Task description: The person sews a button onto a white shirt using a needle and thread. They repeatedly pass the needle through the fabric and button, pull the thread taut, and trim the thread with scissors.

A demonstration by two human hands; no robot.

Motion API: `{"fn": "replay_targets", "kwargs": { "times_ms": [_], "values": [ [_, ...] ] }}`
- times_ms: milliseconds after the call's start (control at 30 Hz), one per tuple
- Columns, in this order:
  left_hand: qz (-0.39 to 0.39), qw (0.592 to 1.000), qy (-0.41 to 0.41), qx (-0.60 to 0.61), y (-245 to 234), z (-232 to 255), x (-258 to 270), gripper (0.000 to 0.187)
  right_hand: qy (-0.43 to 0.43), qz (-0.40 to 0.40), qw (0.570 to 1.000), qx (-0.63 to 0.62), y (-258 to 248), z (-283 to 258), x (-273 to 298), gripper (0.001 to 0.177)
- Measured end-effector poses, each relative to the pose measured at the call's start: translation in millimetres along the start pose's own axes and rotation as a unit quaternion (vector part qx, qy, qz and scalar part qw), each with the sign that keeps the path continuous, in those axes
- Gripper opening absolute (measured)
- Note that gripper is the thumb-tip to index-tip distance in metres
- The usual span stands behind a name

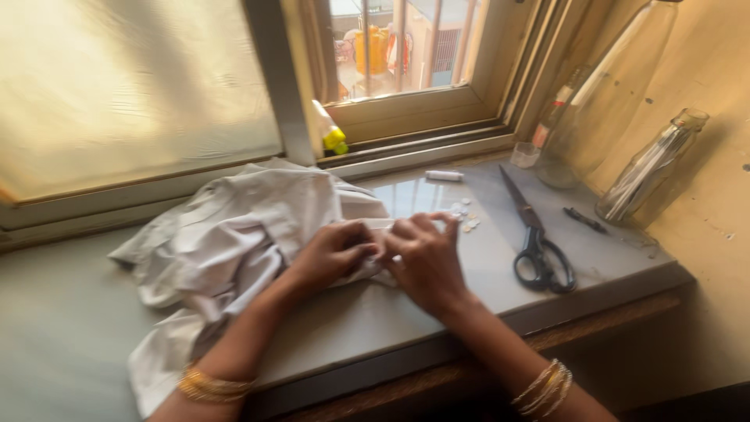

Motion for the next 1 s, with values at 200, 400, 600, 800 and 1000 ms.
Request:
{"fn": "replay_targets", "kwargs": {
  "times_ms": [200,400,600,800,1000],
  "values": [
    [0.065,0.973,0.192,-0.106,-5,62,14,0.013,0.132,-0.001,0.98,-0.151,-12,9,-5,0.019],
    [0.05,0.992,0.106,-0.052,-4,66,18,0.015,0.231,-0.013,0.931,-0.282,-8,33,12,0.017],
    [0.114,0.975,0.17,-0.086,-20,82,22,0.013,0.214,-0.045,0.891,-0.398,-16,58,22,0.023],
    [0.05,0.988,0.108,0.095,-15,77,16,0.011,0.257,-0.04,0.936,-0.238,-52,92,13,0.023],
    [-0.014,0.991,0.084,0.102,-4,75,20,0.013,0.321,-0.199,0.924,-0.057,-21,102,8,0.027]
  ]
}}
Point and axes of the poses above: each hand's wrist, its own x-axis away from the middle knuckle, its own y-axis out of the palm, z = x × y, the point moved 10 cm from there along -x, towards the middle knuckle, and after that the axes turned 9 degrees about z, right-handed, at the moved point
